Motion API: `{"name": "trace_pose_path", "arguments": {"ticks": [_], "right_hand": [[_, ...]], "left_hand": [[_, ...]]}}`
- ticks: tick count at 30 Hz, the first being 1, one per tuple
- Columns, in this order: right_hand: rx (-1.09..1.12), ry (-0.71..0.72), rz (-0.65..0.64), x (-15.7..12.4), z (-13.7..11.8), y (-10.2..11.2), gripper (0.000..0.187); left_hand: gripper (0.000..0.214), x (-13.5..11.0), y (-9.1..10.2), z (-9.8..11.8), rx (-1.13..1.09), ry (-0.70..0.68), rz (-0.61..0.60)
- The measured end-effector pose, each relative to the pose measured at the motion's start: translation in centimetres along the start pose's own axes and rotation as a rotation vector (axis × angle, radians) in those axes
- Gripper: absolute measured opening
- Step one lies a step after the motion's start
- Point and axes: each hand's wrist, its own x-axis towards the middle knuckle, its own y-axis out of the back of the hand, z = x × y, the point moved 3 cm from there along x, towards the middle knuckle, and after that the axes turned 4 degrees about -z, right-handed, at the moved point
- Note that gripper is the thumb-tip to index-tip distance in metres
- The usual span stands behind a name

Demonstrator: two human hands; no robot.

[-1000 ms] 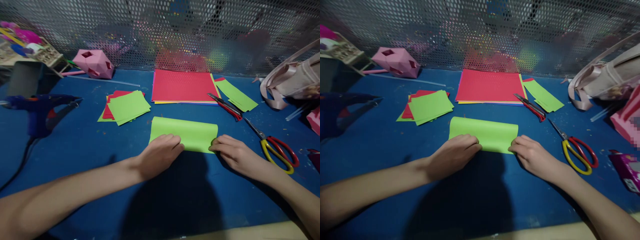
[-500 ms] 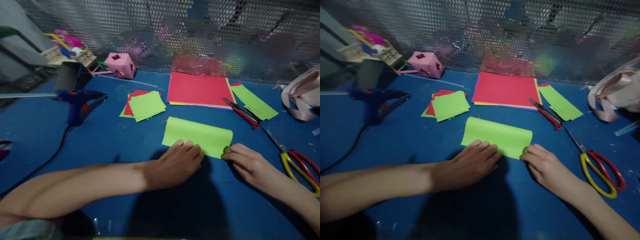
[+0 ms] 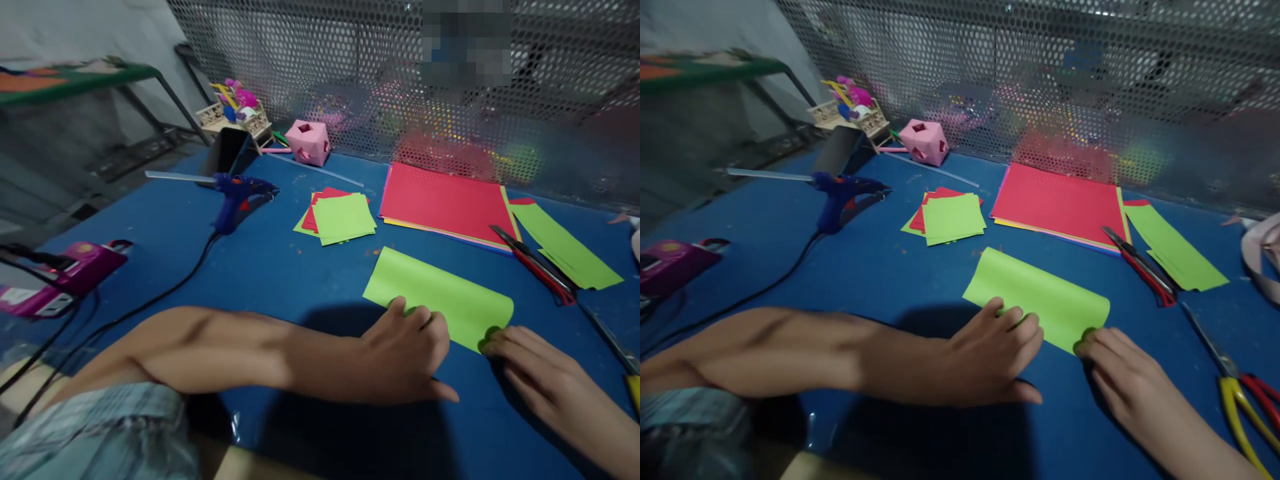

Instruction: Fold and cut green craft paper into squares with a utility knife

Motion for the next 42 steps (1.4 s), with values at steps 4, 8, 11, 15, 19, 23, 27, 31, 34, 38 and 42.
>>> {"name": "trace_pose_path", "arguments": {"ticks": [4,8,11,15,19,23,27,31,34,38,42], "right_hand": [[-0.07,0.006,-0.005,0.5,-0.3,-0.6,0.026],[-0.082,-0.001,-0.047,1.6,-0.3,-1.4,0.032],[-0.053,-0.017,-0.097,3.0,-0.3,-1.8,0.034],[-0.01,-0.045,-0.192,4.9,-0.4,-1.9,0.037],[0.045,-0.04,-0.251,6.5,-0.6,-2.1,0.036],[0.124,-0.008,-0.287,8.3,-0.9,-2.4,0.025],[0.194,0.026,-0.322,10.0,-1.3,-2.5,0.024],[0.237,0.055,-0.369,10.5,-1.6,-2.3,0.025],[0.248,0.053,-0.371,10.3,-1.6,-2.0,0.024],[0.256,0.036,-0.366,10.5,-1.6,-2.1,0.021],[0.223,0.041,-0.377,12.0,-1.8,-2.5,0.028]], "left_hand": [[0.076,0.2,-0.4,0.1,-0.028,-0.032,0.103],[0.078,0.0,-0.7,0.2,0.015,-0.052,0.204],[0.078,-0.3,-0.7,0.4,0.046,-0.056,0.251],[0.079,-0.4,-0.8,0.6,0.067,-0.053,0.285],[0.079,-0.4,-1.0,0.8,0.058,-0.05,0.317],[0.078,-0.4,-1.1,0.8,0.061,-0.063,0.344],[0.075,-0.4,-1.2,0.7,0.041,-0.088,0.351],[0.073,-0.5,-1.4,0.8,0.046,-0.09,0.35],[0.073,-0.6,-1.3,0.9,0.066,-0.079,0.372],[0.071,-0.6,-1.2,1.1,0.069,-0.078,0.337],[0.067,-0.6,-1.2,1.1,0.036,-0.089,0.298]]}}
